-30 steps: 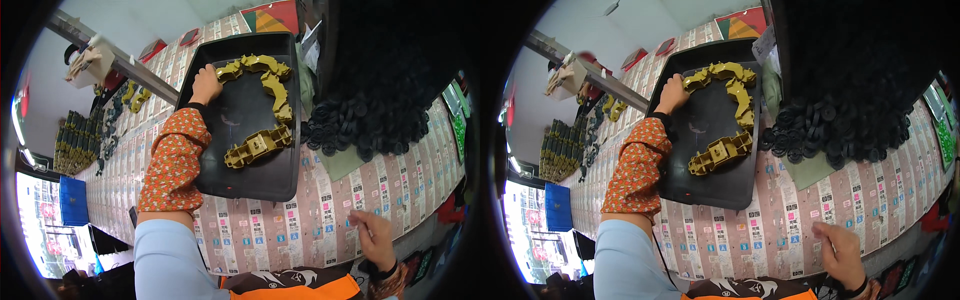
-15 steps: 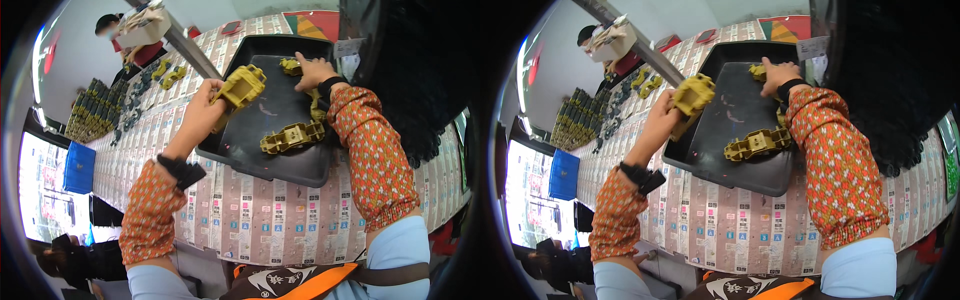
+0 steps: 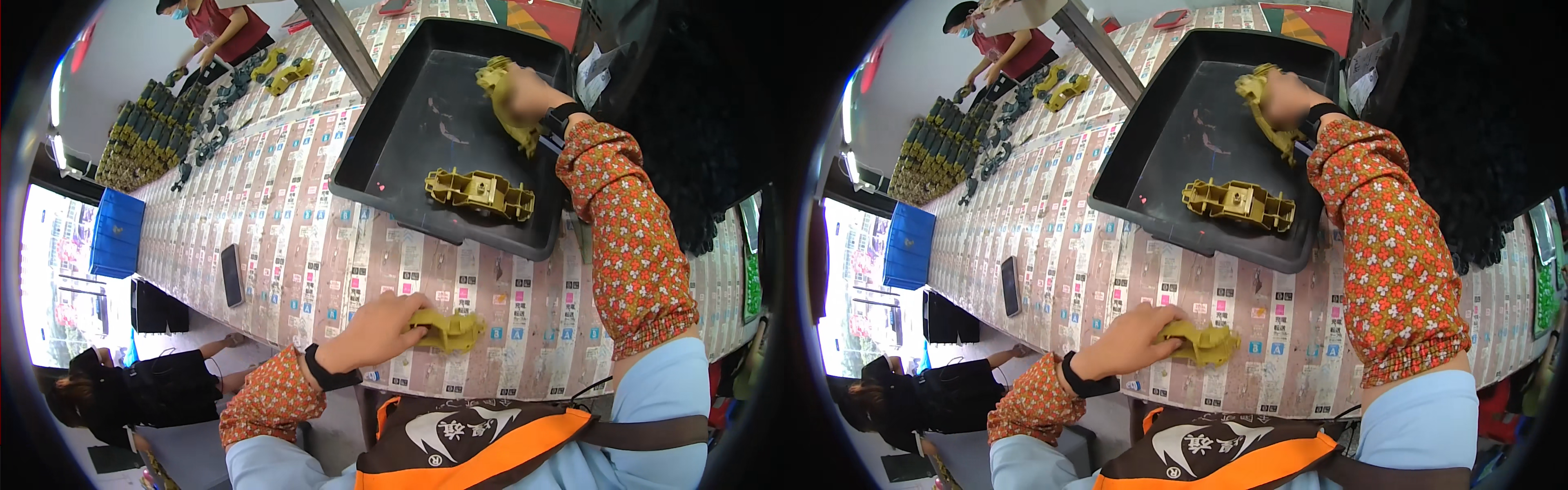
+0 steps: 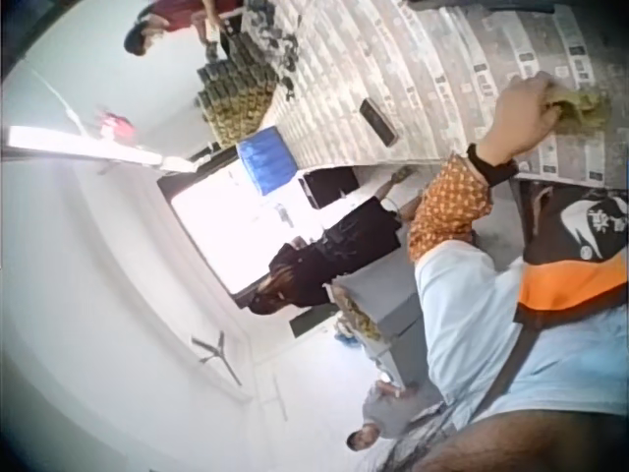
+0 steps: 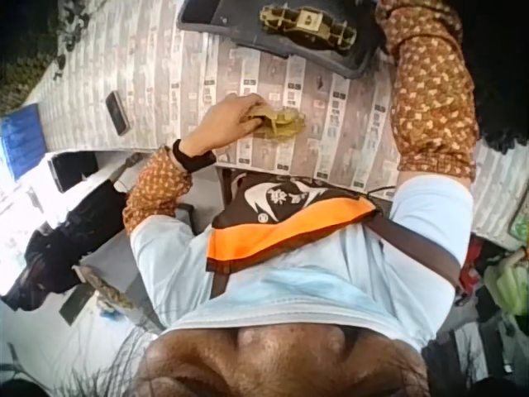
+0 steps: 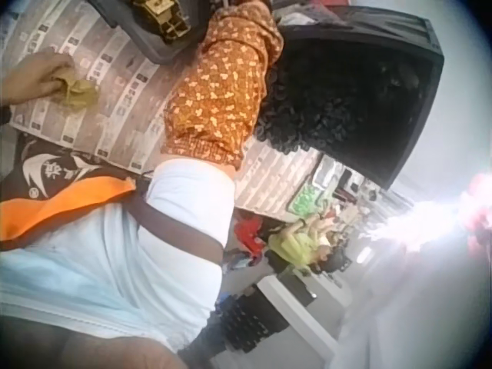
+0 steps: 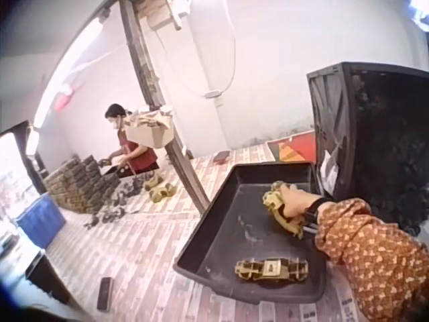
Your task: The person assembles yellow plastic toy excavators by hand. They pick up yellow chassis bodies and attach black wheels to the axles, then place the completed units into a black tray. The process is repeated for multiple units throughout the clip.
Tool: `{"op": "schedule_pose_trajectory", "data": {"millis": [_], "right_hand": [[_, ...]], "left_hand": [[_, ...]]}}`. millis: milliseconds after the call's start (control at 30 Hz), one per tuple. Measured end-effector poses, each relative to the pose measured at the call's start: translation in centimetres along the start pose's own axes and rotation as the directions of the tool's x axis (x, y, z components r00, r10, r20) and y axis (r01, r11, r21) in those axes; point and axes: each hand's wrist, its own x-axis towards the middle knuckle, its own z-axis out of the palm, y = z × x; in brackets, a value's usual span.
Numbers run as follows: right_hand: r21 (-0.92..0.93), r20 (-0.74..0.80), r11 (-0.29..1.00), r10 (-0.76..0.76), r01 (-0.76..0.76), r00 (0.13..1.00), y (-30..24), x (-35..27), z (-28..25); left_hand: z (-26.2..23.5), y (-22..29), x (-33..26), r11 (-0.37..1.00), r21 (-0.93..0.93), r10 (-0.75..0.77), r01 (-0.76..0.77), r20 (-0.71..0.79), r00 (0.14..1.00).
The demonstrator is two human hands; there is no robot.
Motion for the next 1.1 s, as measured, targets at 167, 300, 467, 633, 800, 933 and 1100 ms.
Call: {"op": "schedule_pose_trajectory", "data": {"millis": [167,300,467,633,800,933,1100], "right_hand": [[-0.105,0.295,0.993,-0.026,0.059,0.955,-2.6,-3.7,-1.1],[-0.164,0.208,0.98,-0.075,0.11,0.975,-4.3,-4.5,0.1],[-0.31,0.301,0.95,0.065,0.033,0.951,-6.2,-4.4,-0.8],[-0.361,0.353,0.932,0.105,0.031,0.929,-3.6,-2.1,-1.0],[-0.218,0.346,0.966,-0.053,0.135,0.937,-2.9,-0.9,-0.4],[-0.032,0.132,0.946,-0.316,0.323,0.939,-1.6,-0.9,-2.1],[0.447,-0.207,0.664,-0.575,0.599,0.792,-7.5,-15.4,-10.5]], "left_hand": [[-2.2,2.3,0.8,0.965,0.16,0.236,-0.21,-0.169,0.957],[-6.2,3.2,6.8,0.955,0.08,0.297,-0.286,-0.29,0.91],[-9.0,4.0,13.0,0.928,0.351,0.21,-0.125,-0.218,0.953],[-8.9,3.0,17.0,0.944,0.32,0.107,-0.078,-0.072,0.992],[-8.6,1.7,17.8,0.968,0.224,0.154,-0.116,-0.16,0.975],[-8.7,1.1,17.6,0.96,0.155,0.275,-0.231,-0.403,0.873],[-12.1,-0.4,9.6,0.922,-0.206,0.109,-0.327,-0.674,0.731]]}}
